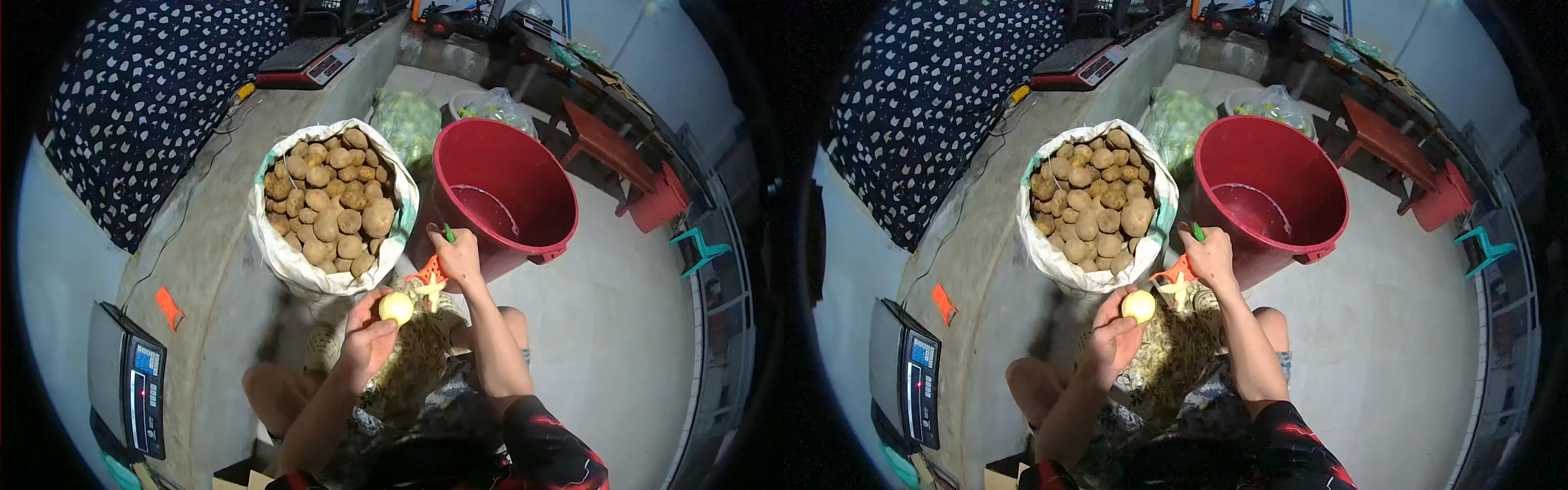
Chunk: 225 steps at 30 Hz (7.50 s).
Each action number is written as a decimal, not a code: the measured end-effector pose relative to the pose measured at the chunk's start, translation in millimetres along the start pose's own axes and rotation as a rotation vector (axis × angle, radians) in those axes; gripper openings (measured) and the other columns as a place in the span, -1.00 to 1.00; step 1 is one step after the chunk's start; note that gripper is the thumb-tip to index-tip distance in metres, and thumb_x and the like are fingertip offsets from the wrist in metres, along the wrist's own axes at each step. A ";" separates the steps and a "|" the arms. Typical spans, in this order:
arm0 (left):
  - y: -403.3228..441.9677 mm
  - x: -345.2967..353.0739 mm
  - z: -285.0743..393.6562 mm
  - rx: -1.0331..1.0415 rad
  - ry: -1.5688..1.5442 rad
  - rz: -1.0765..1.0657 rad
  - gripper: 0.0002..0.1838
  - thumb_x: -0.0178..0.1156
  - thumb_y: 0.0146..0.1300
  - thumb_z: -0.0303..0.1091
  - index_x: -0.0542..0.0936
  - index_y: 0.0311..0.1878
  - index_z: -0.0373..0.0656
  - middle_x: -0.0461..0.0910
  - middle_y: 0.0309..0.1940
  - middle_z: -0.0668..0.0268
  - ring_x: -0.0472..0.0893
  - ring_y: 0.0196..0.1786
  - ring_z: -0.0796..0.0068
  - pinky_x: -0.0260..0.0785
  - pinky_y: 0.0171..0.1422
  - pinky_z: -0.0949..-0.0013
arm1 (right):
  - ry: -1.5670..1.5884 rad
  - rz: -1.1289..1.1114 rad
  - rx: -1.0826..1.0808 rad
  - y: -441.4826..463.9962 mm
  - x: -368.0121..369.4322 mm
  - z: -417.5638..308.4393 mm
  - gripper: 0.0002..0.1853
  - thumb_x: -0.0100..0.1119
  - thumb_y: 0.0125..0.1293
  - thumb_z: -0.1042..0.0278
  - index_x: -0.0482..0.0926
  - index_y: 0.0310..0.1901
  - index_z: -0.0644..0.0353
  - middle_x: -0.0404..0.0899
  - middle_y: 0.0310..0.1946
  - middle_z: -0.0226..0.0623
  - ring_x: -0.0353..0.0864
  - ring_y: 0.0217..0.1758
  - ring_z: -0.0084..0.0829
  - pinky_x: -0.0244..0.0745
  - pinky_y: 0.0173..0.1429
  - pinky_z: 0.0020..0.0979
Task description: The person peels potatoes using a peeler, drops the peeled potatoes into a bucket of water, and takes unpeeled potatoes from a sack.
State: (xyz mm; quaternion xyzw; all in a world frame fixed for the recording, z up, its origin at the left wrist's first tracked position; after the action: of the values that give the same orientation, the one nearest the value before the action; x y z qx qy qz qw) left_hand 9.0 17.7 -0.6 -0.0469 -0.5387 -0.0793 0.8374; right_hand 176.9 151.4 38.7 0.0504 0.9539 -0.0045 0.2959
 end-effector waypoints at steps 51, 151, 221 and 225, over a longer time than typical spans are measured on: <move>34.1 -204.0 -79.0 -0.134 1.325 0.159 -0.78 0.29 0.24 -0.43 0.58 -0.08 -0.29 0.64 -0.36 0.26 0.62 -0.27 0.50 0.49 -0.14 0.37 | 0.134 0.056 -0.075 13.3 -46.7 28.1 -0.53 0.25 0.24 0.12 0.43 -0.62 0.38 0.33 -0.77 -0.34 0.28 -0.60 -0.59 0.27 -0.45 -0.32; 12.1 -21.1 13.8 0.167 0.667 -0.008 -0.44 0.46 -0.07 -0.71 0.48 0.05 -0.32 0.60 -0.10 0.30 0.59 -0.03 0.53 0.48 0.13 0.45 | 0.030 0.017 -0.285 -12.0 17.1 5.4 -0.56 0.26 0.21 0.11 0.53 -0.55 0.41 0.34 -0.70 0.03 0.33 -0.63 -0.16 0.22 -0.42 -0.14; -1.9 -14.9 -3.1 0.062 0.239 -0.054 -0.39 0.50 -0.12 -0.66 0.46 0.05 -0.27 0.59 -0.11 0.24 0.63 -0.07 0.46 0.55 0.03 0.44 | -0.099 0.079 -0.477 -13.1 -2.8 -16.7 -0.58 0.30 0.19 0.13 0.53 -0.55 0.39 0.37 -0.66 0.00 0.35 -0.61 -0.20 0.22 -0.44 -0.19; -0.1 -18.6 -2.7 0.052 0.282 -0.048 -0.38 0.51 -0.15 -0.68 0.47 0.03 -0.28 0.60 -0.14 0.26 0.63 -0.09 0.47 0.55 0.02 0.43 | 0.045 -0.078 -0.195 0.3 -4.8 2.8 -0.61 0.27 0.19 0.14 0.56 -0.56 0.36 0.43 -0.62 0.05 0.36 -0.60 -0.12 0.27 -0.41 -0.16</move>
State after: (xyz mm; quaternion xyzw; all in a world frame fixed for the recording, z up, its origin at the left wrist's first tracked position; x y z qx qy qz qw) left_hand 3.9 18.7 -18.7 -0.0007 -0.4185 -0.0911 0.9036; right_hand 182.5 151.2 39.1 -0.0158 0.9574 0.0781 0.2777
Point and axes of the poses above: each hand's wrist, its own y-axis towards the middle knuckle, its own x-axis out of the palm, z = x × y, the point moved 2 cm from there along y, towards the middle knuckle
